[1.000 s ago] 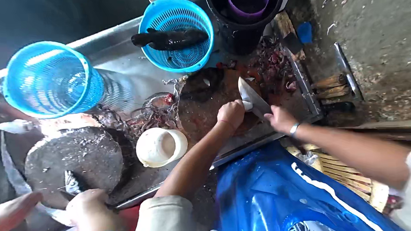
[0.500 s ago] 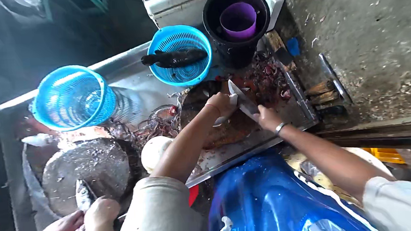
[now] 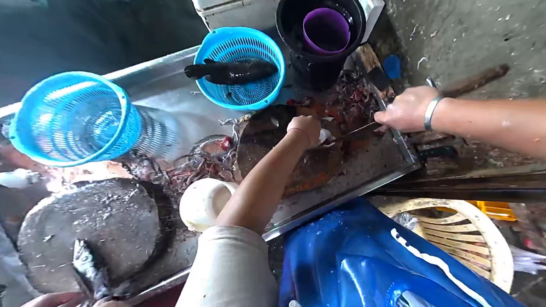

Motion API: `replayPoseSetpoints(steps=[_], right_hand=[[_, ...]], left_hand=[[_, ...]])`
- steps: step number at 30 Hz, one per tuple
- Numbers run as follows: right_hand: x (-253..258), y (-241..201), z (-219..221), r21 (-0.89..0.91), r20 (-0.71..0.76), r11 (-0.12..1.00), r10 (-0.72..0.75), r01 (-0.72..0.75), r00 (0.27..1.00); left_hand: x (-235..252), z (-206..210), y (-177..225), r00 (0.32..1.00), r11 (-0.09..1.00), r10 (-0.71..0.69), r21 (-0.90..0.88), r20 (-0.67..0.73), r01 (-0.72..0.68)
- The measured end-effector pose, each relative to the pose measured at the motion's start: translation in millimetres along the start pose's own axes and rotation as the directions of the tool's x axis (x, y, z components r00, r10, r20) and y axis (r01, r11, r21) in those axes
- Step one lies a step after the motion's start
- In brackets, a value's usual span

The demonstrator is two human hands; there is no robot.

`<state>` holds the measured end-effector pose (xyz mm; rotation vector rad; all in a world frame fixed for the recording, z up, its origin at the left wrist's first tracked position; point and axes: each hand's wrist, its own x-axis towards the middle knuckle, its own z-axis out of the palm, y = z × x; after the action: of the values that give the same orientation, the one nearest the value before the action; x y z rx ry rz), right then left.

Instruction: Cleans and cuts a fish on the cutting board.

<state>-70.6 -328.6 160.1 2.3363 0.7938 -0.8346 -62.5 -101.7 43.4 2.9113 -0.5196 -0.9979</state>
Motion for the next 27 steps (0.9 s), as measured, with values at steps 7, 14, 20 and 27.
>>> replayPoseSetpoints(steps=[7,14,20,27], right_hand=[[41,-76,-69,-0.135,0.060,0.987,0.097,-0.089,0.993],[44,-88,-80,0.032,0.198,0.968,0.237,-0.248,0.951],[83,-133,-83,-0.108,0.180,0.972,0.227,-0.210,0.957],[78,-52,-43,0.222,0.290,0.914,0.270,-0.339,0.918]], left_hand=[[26,-2,-18,0.998,0.990,0.031,0.141,-0.055,-0.023],[66,-8,-43,1.000,0.996,-0.030,0.084,0.010,0.029],[73,-9,-55,1.000,1.000,-0.020,0.010,0.023,0.020],[62,2,-60,0.999,0.999,0.012,-0.043,-0.030,-0.014]])
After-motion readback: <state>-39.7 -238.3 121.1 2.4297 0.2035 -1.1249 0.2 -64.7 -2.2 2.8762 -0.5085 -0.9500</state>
